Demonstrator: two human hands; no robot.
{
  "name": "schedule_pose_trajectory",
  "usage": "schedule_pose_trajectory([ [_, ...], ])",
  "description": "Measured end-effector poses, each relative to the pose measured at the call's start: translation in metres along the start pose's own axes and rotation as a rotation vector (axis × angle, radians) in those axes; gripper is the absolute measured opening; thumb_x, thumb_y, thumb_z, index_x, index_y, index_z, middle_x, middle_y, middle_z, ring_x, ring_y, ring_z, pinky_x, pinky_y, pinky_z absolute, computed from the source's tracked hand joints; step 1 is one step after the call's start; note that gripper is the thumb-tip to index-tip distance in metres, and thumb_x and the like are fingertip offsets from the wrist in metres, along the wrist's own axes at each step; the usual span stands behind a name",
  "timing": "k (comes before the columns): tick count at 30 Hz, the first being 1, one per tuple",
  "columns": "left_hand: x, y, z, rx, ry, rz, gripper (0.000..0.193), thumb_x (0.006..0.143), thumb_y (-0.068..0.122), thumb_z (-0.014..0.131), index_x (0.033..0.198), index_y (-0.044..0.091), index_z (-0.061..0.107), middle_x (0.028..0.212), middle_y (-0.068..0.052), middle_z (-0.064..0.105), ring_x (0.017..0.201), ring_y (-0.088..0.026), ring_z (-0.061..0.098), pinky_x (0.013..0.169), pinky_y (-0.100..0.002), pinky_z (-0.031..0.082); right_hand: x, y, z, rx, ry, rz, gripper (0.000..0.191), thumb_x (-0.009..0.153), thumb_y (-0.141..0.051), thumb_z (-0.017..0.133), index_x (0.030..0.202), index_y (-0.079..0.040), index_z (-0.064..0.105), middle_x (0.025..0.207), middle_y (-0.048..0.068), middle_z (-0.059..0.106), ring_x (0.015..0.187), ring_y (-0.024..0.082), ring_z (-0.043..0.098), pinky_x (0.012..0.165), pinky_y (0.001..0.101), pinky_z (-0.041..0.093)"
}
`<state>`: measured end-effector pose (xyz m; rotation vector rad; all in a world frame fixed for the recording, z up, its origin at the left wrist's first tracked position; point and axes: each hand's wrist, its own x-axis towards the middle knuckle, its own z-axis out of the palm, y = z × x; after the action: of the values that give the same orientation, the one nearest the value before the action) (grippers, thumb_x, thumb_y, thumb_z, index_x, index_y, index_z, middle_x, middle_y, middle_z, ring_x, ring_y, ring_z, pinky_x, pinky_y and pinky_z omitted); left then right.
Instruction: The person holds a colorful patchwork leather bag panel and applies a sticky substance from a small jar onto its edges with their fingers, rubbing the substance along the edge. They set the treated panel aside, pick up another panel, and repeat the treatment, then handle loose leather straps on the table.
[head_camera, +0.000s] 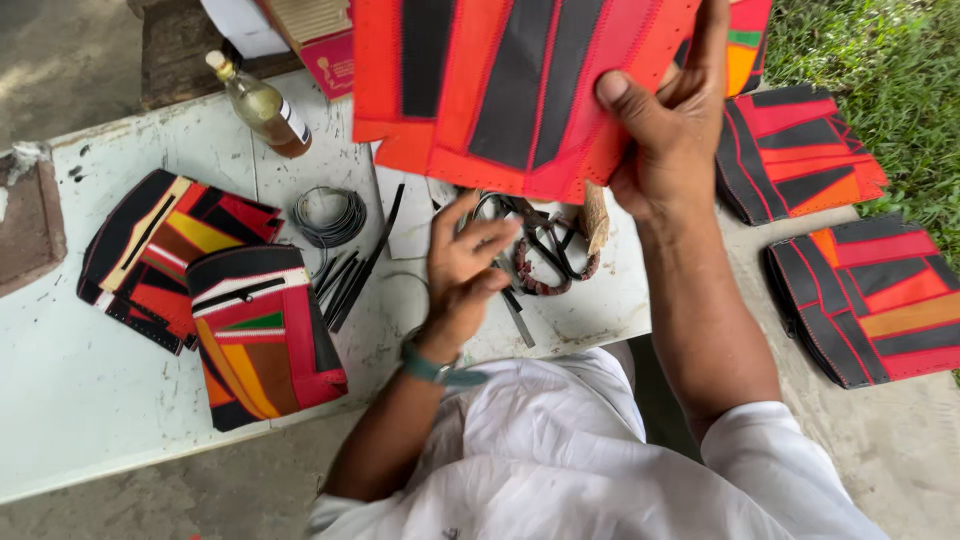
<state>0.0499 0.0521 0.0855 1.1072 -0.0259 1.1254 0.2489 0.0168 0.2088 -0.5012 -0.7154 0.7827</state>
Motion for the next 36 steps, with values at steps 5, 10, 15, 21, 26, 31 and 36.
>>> schedule_pose_trajectory([
  [5, 0.036, -0.029, 0.008, -0.137, 0.151, 0.148, 0.061, 0.091, 0.007, 0.081, 0.143, 0.004, 0.050, 0.143, -0.005, 0.058, 0.134, -0.016, 0.055, 0.118, -0.036, 0.043, -0.013, 0.037, -0.008, -0.004, -0.196, 0.018, 0.115, 0.093, 0.013, 0.084, 0.171, -0.018, 0.005, 0.162, 0.013, 0.046, 0.138, 0.025, 0.060, 0.120, 0.0425, 0.050],
  [10, 0.036, 0.012, -0.019, 0.479, 0.257, 0.237, 0.032, 0.103, -0.001, 0.073, 0.133, -0.004, 0.064, 0.131, -0.007, 0.068, 0.116, -0.015, 0.064, 0.107, -0.030, 0.051, 0.002, 0.013, -0.057, -0.726, -0.399, -0.028, 0.103, 0.088, -0.010, 0.093, 0.163, -0.025, 0.024, 0.145, 0.006, 0.055, 0.130, 0.026, 0.058, 0.115, 0.0408, 0.050],
  [15, 0.002, 0.038, -0.049, 0.658, 0.266, 0.226, 0.031, 0.105, 0.000, 0.071, 0.135, -0.003, 0.062, 0.135, -0.006, 0.067, 0.116, -0.013, 0.064, 0.107, -0.028, 0.051, 0.020, 0.033, -0.098, -1.976, -0.729, -0.139, 0.059, 0.067, -0.035, 0.092, 0.123, -0.027, 0.075, 0.136, 0.007, 0.055, 0.125, 0.033, 0.045, 0.103, 0.0482, 0.036],
  [21, -0.007, 0.041, -0.059, 0.698, 0.326, 0.276, 0.039, 0.103, -0.002, 0.071, 0.140, 0.001, 0.058, 0.139, -0.007, 0.060, 0.127, -0.015, 0.059, 0.115, -0.029, 0.043, 0.047, 0.087, -0.109, -2.123, -0.922, 0.163, 0.045, 0.067, -0.038, 0.080, 0.111, -0.029, 0.081, 0.130, 0.004, 0.054, 0.122, 0.029, 0.041, 0.097, 0.0427, 0.032],
  [26, -0.016, 0.031, -0.070, 0.077, 0.444, 0.110, 0.049, 0.096, -0.006, 0.073, 0.141, 0.007, 0.057, 0.142, -0.009, 0.061, 0.132, -0.019, 0.059, 0.119, -0.038, 0.047, 0.053, 0.108, -0.111, -2.193, -0.971, 0.326, 0.034, 0.075, -0.042, 0.077, 0.101, -0.021, 0.082, 0.130, 0.001, 0.054, 0.120, 0.027, 0.041, 0.093, 0.0392, 0.032],
  [31, -0.024, 0.023, -0.082, 0.055, 0.443, 0.096, 0.050, 0.099, -0.009, 0.072, 0.144, 0.007, 0.057, 0.141, -0.010, 0.061, 0.130, -0.020, 0.059, 0.118, -0.039, 0.047, 0.054, 0.102, -0.111, -2.110, -0.988, 0.394, 0.032, 0.077, -0.036, 0.076, 0.107, -0.030, 0.083, 0.139, 0.000, 0.052, 0.127, 0.028, 0.041, 0.098, 0.0436, 0.034],
  [36, -0.026, 0.026, -0.083, 0.070, 0.440, 0.080, 0.051, 0.098, -0.008, 0.071, 0.143, 0.010, 0.055, 0.145, -0.009, 0.060, 0.134, -0.020, 0.059, 0.120, -0.041, 0.049, 0.057, 0.073, -0.112, -1.903, -0.798, 0.305, 0.065, 0.059, -0.025, 0.089, 0.122, -0.026, 0.075, 0.147, 0.009, 0.045, 0.132, 0.035, 0.037, 0.104, 0.0536, 0.029],
])
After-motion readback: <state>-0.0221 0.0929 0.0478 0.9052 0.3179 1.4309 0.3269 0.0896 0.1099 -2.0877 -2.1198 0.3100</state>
